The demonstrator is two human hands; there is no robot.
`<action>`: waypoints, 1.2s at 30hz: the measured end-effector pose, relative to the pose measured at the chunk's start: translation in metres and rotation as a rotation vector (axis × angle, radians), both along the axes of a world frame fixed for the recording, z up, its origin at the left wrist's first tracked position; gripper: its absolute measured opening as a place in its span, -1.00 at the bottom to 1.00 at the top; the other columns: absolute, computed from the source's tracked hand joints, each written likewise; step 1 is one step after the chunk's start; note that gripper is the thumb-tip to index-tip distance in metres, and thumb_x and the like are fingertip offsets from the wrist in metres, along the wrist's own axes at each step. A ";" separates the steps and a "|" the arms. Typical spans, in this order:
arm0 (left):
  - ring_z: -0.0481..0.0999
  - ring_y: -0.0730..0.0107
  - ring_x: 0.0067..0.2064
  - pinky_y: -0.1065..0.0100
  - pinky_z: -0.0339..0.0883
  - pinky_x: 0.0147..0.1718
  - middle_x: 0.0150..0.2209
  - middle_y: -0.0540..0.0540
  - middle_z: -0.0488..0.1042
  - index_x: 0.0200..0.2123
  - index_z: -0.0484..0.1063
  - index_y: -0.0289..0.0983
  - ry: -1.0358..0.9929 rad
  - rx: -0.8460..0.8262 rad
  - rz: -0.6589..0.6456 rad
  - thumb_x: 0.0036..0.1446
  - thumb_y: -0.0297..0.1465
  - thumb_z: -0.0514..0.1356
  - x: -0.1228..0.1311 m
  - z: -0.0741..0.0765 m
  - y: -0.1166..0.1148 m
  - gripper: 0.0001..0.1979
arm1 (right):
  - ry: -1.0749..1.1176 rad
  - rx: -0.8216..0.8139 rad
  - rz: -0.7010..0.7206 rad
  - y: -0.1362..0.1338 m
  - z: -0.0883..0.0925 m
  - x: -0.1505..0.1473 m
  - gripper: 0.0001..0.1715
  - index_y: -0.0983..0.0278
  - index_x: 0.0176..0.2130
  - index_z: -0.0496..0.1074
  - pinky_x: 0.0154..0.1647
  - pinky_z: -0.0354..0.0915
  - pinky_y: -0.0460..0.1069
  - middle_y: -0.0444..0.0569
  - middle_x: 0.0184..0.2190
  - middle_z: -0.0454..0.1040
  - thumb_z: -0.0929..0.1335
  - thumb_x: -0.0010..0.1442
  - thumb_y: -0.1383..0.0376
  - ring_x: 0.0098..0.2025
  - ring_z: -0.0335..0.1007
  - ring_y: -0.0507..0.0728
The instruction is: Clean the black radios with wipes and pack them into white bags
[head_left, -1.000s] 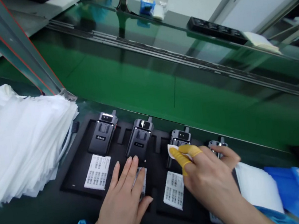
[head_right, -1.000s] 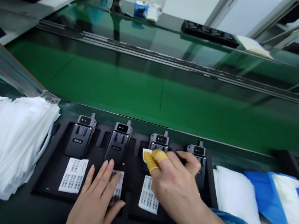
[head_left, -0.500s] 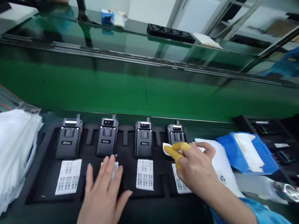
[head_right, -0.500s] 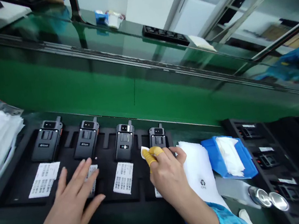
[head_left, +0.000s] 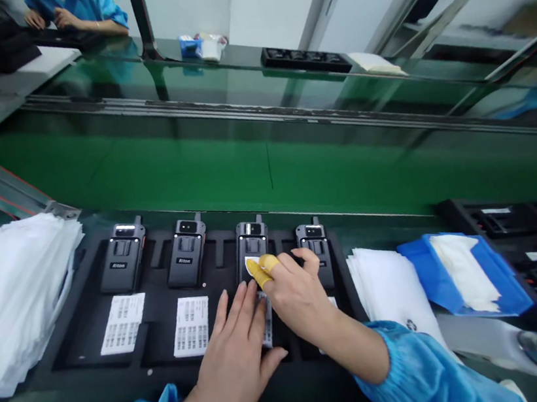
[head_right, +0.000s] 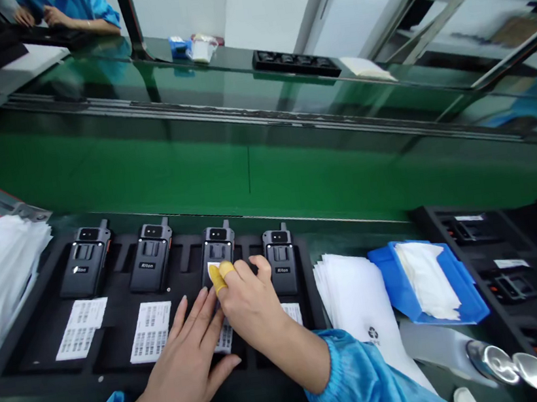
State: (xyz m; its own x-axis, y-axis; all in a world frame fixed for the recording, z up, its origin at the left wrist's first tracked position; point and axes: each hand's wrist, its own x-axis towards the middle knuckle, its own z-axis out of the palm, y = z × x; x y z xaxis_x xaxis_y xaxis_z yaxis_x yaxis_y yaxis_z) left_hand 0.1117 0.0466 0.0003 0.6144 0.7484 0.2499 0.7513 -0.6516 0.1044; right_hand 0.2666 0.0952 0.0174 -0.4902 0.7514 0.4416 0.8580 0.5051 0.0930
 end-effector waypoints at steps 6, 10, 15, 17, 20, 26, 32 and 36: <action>0.20 -0.01 0.23 -0.05 0.16 0.12 0.23 -0.35 0.19 0.10 0.29 -0.39 0.039 -0.052 -0.015 0.15 -0.18 0.13 0.000 0.005 0.001 -0.47 | 0.018 0.007 -0.099 -0.008 0.002 0.028 -0.66 0.25 -0.64 0.37 -0.01 -0.11 0.11 -0.11 -0.48 0.37 0.27 0.03 0.56 -0.34 0.18 0.07; 0.20 -0.01 0.23 -0.06 0.14 0.13 0.24 -0.35 0.18 0.08 0.30 -0.38 0.021 -0.056 -0.020 0.17 -0.24 0.12 0.000 0.007 0.003 -0.54 | 0.053 0.040 -0.213 -0.025 0.010 0.059 -0.72 0.26 -0.61 0.40 -0.07 -0.03 0.10 -0.07 -0.38 0.42 0.25 -0.05 0.57 -0.35 0.21 0.06; 0.23 -0.06 0.21 -0.12 0.12 0.11 0.21 -0.36 0.22 0.06 0.32 -0.38 -0.014 0.005 -0.030 0.21 -0.28 0.08 -0.001 0.006 0.003 -0.59 | 0.046 0.078 -0.421 -0.042 0.016 0.102 -0.74 0.27 -0.64 0.37 -0.12 0.01 0.09 -0.05 -0.42 0.38 0.25 -0.13 0.57 -0.38 0.21 0.06; 0.24 -0.06 0.21 -0.16 0.09 0.11 0.20 -0.35 0.24 0.05 0.32 -0.37 -0.018 0.046 -0.035 0.24 -0.28 0.04 0.002 0.004 0.003 -0.61 | 0.014 0.099 -0.493 -0.044 0.015 0.115 -0.73 0.28 -0.64 0.38 -0.11 -0.01 0.10 -0.05 -0.41 0.38 0.24 -0.13 0.58 -0.38 0.20 0.05; 0.24 -0.01 0.21 -0.13 0.06 0.14 0.20 -0.31 0.25 0.06 0.32 -0.35 -0.010 0.079 -0.087 0.26 -0.26 0.01 0.013 0.004 0.002 -0.61 | -0.022 0.088 -0.512 -0.042 0.010 0.125 -0.70 0.28 -0.65 0.38 -0.09 -0.05 0.11 -0.06 -0.42 0.38 0.24 -0.10 0.60 -0.37 0.19 0.06; 0.30 0.02 0.17 -0.07 0.18 0.09 0.15 -0.30 0.32 0.03 0.34 -0.40 0.001 0.081 -0.251 0.26 -0.16 0.00 0.053 0.014 0.005 -0.54 | 0.000 0.039 -0.380 -0.033 0.002 0.110 -0.66 0.27 -0.61 0.39 -0.05 -0.12 0.11 -0.10 -0.46 0.34 0.25 0.03 0.59 -0.34 0.17 0.06; 0.26 -0.02 0.20 -0.08 0.09 0.15 0.15 -0.35 0.32 0.10 0.27 -0.43 -0.012 -0.008 -0.291 0.11 0.05 0.05 0.079 0.006 0.012 -0.29 | 0.019 0.047 -0.216 -0.024 -0.005 0.094 -0.70 0.23 -0.59 0.40 0.00 -0.14 0.10 -0.12 -0.45 0.37 0.31 0.11 0.48 -0.30 0.16 0.07; 0.24 -0.02 0.21 -0.02 0.11 0.15 0.16 -0.37 0.30 0.10 0.27 -0.44 0.001 -0.012 -0.288 0.09 0.08 0.05 0.081 0.000 0.013 -0.25 | 0.026 0.047 -0.211 -0.022 -0.007 0.093 -0.70 0.24 -0.61 0.38 -0.01 -0.15 0.11 -0.12 -0.44 0.39 0.32 0.10 0.47 -0.30 0.16 0.07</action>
State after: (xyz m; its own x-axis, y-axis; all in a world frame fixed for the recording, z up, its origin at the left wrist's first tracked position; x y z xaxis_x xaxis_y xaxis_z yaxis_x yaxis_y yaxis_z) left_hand 0.1931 0.0594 0.0000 0.8024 0.5460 0.2408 0.5356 -0.8369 0.1127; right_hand 0.3596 0.0728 0.0102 -0.3126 0.8145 0.4888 0.9466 0.3100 0.0888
